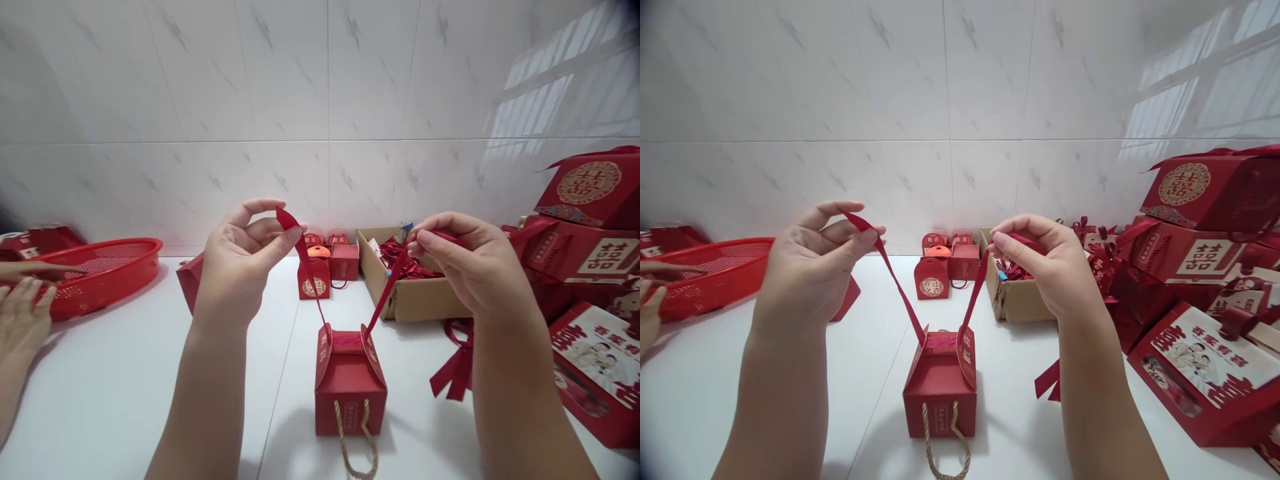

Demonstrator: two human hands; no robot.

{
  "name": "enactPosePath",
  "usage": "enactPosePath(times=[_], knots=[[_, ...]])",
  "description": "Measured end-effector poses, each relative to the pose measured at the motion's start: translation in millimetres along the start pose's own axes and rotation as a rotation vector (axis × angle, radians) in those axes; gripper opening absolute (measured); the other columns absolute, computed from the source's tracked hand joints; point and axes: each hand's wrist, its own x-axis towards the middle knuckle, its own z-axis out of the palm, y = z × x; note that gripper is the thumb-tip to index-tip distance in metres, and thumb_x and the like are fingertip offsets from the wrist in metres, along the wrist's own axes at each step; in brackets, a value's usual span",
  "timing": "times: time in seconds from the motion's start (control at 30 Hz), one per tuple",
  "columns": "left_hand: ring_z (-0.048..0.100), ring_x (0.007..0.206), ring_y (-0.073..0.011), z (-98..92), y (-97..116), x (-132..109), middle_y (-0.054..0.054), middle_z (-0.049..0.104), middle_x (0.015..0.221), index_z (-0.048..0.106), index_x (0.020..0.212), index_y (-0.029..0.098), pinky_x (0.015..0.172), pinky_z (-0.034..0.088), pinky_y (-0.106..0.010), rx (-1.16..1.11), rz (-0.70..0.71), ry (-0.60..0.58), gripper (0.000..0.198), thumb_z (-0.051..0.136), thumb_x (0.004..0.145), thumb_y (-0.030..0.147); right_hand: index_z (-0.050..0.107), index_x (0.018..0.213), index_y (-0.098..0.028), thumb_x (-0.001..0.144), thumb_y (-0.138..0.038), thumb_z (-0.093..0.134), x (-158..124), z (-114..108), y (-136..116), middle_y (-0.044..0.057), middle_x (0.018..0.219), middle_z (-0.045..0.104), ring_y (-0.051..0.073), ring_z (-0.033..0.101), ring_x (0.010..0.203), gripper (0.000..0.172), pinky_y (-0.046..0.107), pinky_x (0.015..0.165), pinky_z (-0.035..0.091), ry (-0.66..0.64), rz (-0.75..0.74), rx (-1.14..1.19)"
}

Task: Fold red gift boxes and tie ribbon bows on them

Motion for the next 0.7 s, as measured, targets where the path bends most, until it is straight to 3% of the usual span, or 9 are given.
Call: enactPosePath(times=[0.23, 0.5, 0.7], knots=[[0.068, 0.081, -0.0179, -0.2, -1.2, 0.2, 0.001, 0.069, 0.080, 0.060, 0.091, 0.025, 0.075, 0.058, -0.030, -0.045, 0.023, 0.034, 0.029, 0.075, 0.067, 0.022, 0.066, 0.078, -0.021, 0.075, -0.027, 0.070, 0.1, -1.3, -1.3, -0.001, 0.070, 0.066, 0.011, 0.065, 0.067, 0.008, 0.022, 0.063, 0.055, 0.069, -0.042, 0.026], [0.070, 0.083, -0.0207, 9.4, -2.6, -1.5, 0.001, 0.072, 0.074, 0.058, 0.100, 0.022, 0.078, 0.056, -0.032, -0.071, -0.007, -0.015, 0.040, 0.077, 0.065, 0.030, 0.066, 0.095, -0.023, 0.079, -0.032, 0.066, 0.1, -0.2, 0.6, 0.000, 0.074, 0.068, 0.013, 0.067, 0.073, 0.018, 0.027, 0.068, 0.056, -0.039, 0.004, 0.075], [0.070, 0.081, -0.0189, 13.4, -6.9, -0.9, 0.004, 0.069, 0.067, 0.054, 0.085, 0.023, 0.081, 0.056, -0.032, -0.107, 0.003, -0.025, 0.032, 0.078, 0.064, 0.026, 0.061, 0.080, -0.025, 0.078, -0.037, 0.065, 2.5, -2.3, 1.8, -0.003, 0.064, 0.063, 0.013, 0.064, 0.061, 0.013, 0.029, 0.063, 0.057, 0.010, 0.038, 0.095]])
